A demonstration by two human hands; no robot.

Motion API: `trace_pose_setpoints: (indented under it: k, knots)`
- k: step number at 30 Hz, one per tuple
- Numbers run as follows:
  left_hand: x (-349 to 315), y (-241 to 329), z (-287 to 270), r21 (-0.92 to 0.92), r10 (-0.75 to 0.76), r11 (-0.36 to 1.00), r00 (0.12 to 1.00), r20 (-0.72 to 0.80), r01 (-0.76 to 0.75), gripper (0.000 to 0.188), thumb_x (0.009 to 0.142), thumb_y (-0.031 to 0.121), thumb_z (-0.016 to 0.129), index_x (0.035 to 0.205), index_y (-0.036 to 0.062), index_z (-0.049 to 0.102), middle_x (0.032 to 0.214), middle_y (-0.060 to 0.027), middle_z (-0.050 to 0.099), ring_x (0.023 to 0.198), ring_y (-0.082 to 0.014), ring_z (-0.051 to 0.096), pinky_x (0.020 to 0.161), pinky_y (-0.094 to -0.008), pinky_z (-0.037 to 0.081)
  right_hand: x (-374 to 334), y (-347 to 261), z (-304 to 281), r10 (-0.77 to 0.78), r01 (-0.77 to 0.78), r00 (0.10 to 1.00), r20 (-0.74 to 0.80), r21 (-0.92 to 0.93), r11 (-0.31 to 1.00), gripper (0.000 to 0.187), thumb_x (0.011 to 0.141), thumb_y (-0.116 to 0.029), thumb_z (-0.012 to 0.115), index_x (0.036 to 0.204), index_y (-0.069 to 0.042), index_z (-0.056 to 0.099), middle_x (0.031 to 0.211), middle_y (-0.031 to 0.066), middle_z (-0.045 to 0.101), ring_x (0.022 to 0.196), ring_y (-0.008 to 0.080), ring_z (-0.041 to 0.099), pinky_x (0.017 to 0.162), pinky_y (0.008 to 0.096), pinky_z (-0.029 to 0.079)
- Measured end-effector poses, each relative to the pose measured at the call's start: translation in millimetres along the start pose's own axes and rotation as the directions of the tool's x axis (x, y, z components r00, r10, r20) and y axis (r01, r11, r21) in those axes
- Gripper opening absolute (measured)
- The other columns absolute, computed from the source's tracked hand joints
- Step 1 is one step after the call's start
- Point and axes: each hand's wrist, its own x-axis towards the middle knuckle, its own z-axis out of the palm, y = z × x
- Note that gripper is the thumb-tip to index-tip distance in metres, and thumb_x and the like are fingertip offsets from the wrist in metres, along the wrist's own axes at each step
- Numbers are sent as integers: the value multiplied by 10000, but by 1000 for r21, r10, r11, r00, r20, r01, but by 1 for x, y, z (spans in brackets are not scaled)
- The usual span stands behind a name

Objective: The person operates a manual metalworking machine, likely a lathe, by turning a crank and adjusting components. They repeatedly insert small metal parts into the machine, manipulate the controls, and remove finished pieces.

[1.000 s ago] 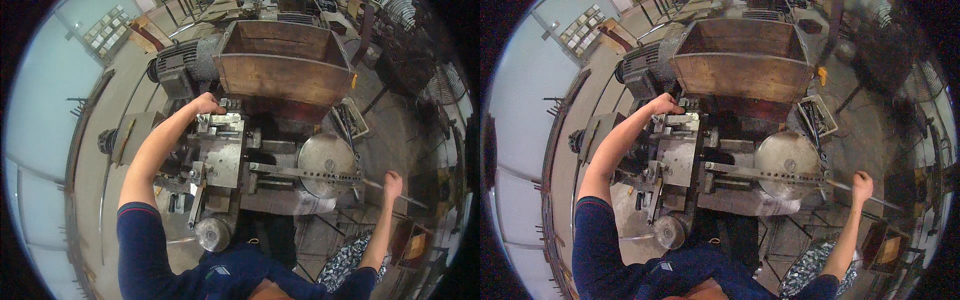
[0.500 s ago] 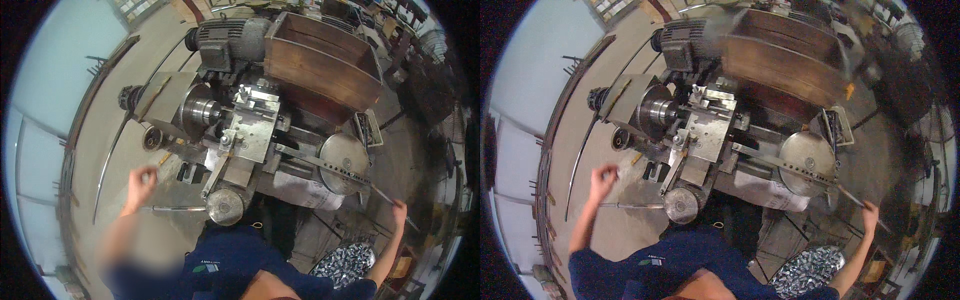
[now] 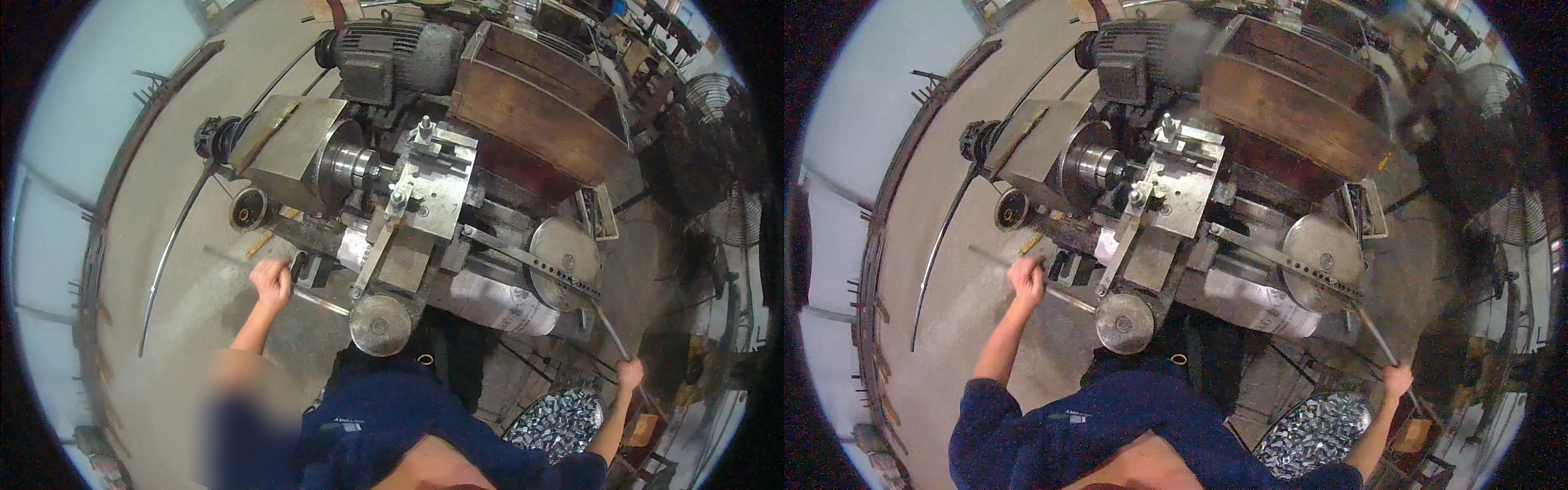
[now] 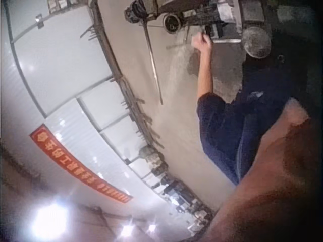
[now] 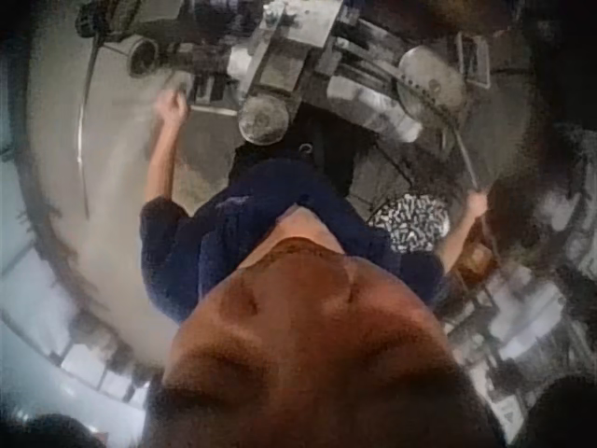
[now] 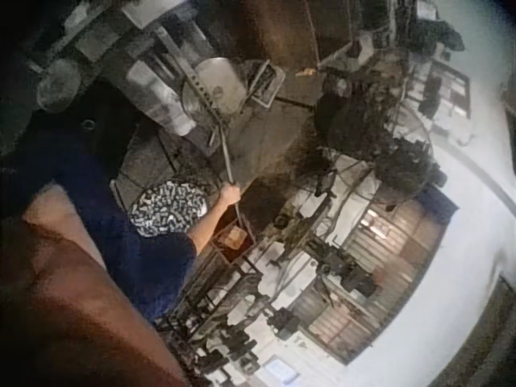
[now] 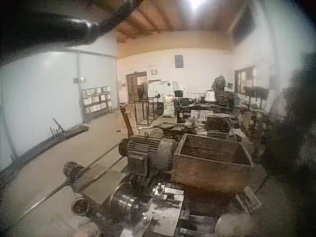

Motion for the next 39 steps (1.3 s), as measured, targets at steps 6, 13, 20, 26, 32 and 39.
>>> trace_pose_setpoints:
  k: [6, 13, 20, 26, 32, 39]
  knots:
    - [36, -19, 12, -72, 89, 994, 981, 171, -78, 102, 675, 92, 527, 745, 23, 555, 675, -148, 542, 623, -341, 523, 574, -380, 421, -44, -16, -2, 136, -136, 991, 18, -5, 991, 339, 606, -243, 584, 871, -34, 619, 830, 205, 624, 785, 367, 605, 698, 437, 480]
    - [-33, -58, 1, -328, -725, 669, 683, -87, 667, 258, 735, 162, 598, 956, 28, 594, 785, -160, 613, 757, -312, 596, 715, -376, 463, -123, -27, -12, 268, -254, 949, 166, -102, 962, 356, 601, -316, 633, 840, -53, 622, 791, 185, 626, 782, 360, 607, 678, 452, 471]
    - [-88, -94, 91, 427, -652, 750, 455, 607, 505, 301, 715, 304, 616, 931, 94, 620, 879, -171, 630, 825, -346, 609, 709, -419, 487, -160, -54, -32, 248, -249, 962, 116, -4, 968, 432, 555, -279, 600, 892, -10, 620, 842, 223, 609, 762, 387, 583, 707, 439, 461]
    - [-82, -151, 107, 482, -334, 862, 541, 772, -155, 262, 736, 319, 511, 904, 159, 631, 920, -97, 647, 790, -277, 633, 653, -373, 507, -169, -44, -21, 211, -222, 971, 112, 90, 971, 416, 557, -264, 597, 890, -16, 616, 803, 222, 608, 760, 386, 583, 699, 438, 462]
    - [-98, -169, 104, 276, -311, 948, 645, 698, 159, 356, 672, 226, 574, 1022, 177, 606, 910, -112, 635, 852, -292, 605, 717, -389, 484, -167, -51, -39, 261, -271, 934, 245, 10, 963, 328, 656, -310, 584, 885, -84, 646, 850, 179, 620, 815, 356, 586, 736, 437, 455]
    - [-44, -154, 100, 471, -335, 829, 406, 850, -303, 374, 772, 217, 483, 1140, 201, 549, 993, -70, 620, 949, -284, 578, 815, -395, 443, -169, -38, -27, 222, -223, 957, 188, -17, 975, 316, 610, -279, 581, 834, -64, 641, 799, 183, 614, 764, 361, 587, 699, 449, 457]
